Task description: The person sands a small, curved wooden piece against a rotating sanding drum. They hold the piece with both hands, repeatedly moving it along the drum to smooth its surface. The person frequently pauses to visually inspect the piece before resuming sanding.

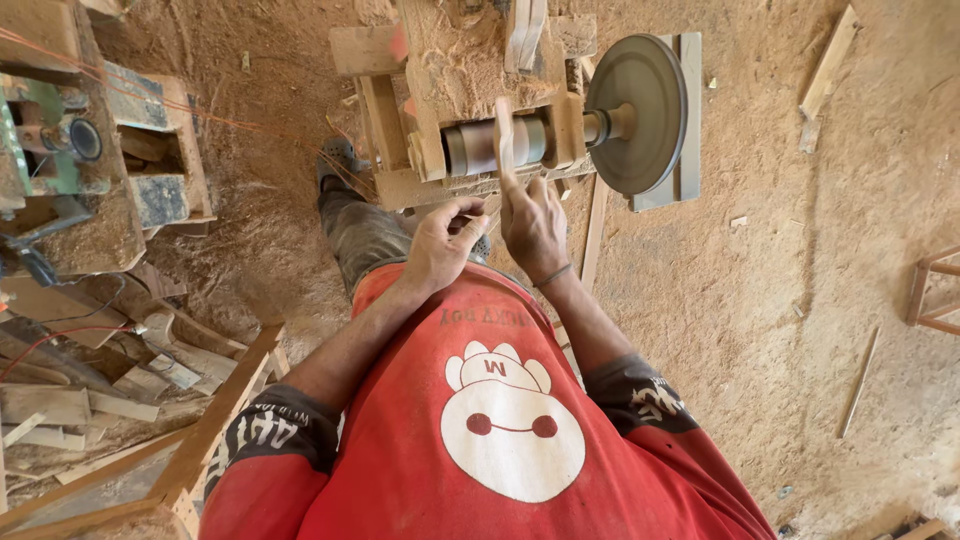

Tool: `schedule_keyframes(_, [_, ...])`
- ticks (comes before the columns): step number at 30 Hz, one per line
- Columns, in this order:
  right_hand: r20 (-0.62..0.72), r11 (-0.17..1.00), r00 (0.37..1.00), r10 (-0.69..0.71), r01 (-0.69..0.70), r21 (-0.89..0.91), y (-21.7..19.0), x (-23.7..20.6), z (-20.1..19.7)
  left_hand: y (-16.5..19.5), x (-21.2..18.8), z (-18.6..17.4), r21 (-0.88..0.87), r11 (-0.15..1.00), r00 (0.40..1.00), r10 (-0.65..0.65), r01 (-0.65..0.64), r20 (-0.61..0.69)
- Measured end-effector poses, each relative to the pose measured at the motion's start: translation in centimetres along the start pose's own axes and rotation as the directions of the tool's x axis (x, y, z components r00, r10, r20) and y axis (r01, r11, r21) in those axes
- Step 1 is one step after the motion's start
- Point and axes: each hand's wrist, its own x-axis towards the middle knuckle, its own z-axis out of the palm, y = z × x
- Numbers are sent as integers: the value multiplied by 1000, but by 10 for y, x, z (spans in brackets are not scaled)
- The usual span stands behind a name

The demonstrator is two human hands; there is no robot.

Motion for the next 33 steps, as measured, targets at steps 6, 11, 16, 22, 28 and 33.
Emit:
schedule_keyframes(6, [-132,993,990,41,-26,114,-21,-28,-16,-7,3,5,287,952,994,102,-106,28])
schedule_keyframes(11, [-228,951,958,172,-102,291,-44,-20,-24,6,10,22,-130,991,998,-35,43,57])
schedule_keyframes(16, [-168,924,979,113,-41,380,-55,-13,-27,19,23,22,7,997,992,-73,74,-103])
schedule_keyframes(22, [-196,951,973,-119,168,260,-13,22,-44,28,58,-26,410,906,994,107,-107,21])
schedule_keyframes(28, [-214,963,940,-266,270,-10,14,41,-56,69,145,-88,590,799,954,-76,-115,288])
schedule_keyframes(33, [-70,967,996,-56,71,244,7,48,-21,86,203,-87,597,797,937,-137,-88,321])
